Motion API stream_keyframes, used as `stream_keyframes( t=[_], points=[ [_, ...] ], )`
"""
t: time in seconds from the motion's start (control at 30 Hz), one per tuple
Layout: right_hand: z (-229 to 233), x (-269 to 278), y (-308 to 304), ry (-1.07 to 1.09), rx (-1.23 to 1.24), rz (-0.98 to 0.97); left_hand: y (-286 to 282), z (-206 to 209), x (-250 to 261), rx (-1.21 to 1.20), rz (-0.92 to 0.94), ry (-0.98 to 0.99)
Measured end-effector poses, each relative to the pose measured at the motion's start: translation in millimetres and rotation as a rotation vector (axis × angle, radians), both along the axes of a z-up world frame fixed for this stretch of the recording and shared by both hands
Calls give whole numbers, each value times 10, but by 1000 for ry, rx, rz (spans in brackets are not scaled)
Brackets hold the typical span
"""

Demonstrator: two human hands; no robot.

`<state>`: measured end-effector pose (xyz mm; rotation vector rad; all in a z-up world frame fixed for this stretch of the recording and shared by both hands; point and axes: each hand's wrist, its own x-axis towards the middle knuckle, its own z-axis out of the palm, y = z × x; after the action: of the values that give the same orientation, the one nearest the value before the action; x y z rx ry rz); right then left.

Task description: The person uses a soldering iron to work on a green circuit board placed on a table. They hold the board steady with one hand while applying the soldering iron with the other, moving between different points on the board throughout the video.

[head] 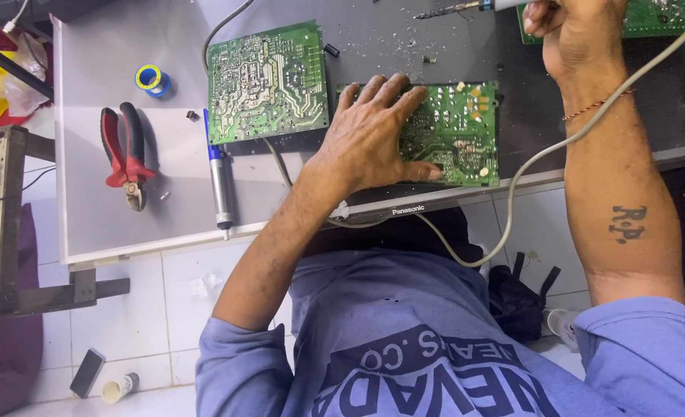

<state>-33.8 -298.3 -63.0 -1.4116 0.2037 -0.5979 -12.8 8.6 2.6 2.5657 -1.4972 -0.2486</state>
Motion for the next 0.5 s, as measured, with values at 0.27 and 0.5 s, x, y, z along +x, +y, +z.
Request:
stream_keyframes(
  t=[0.27,0.5],
  points=[
    [-40,-5,-39,11,-21,-22,168,-31,-129,-30,10,32],
    [-49,-23,-53,15,-93,12,185,104,-170,182,-38,114]
  ],
)
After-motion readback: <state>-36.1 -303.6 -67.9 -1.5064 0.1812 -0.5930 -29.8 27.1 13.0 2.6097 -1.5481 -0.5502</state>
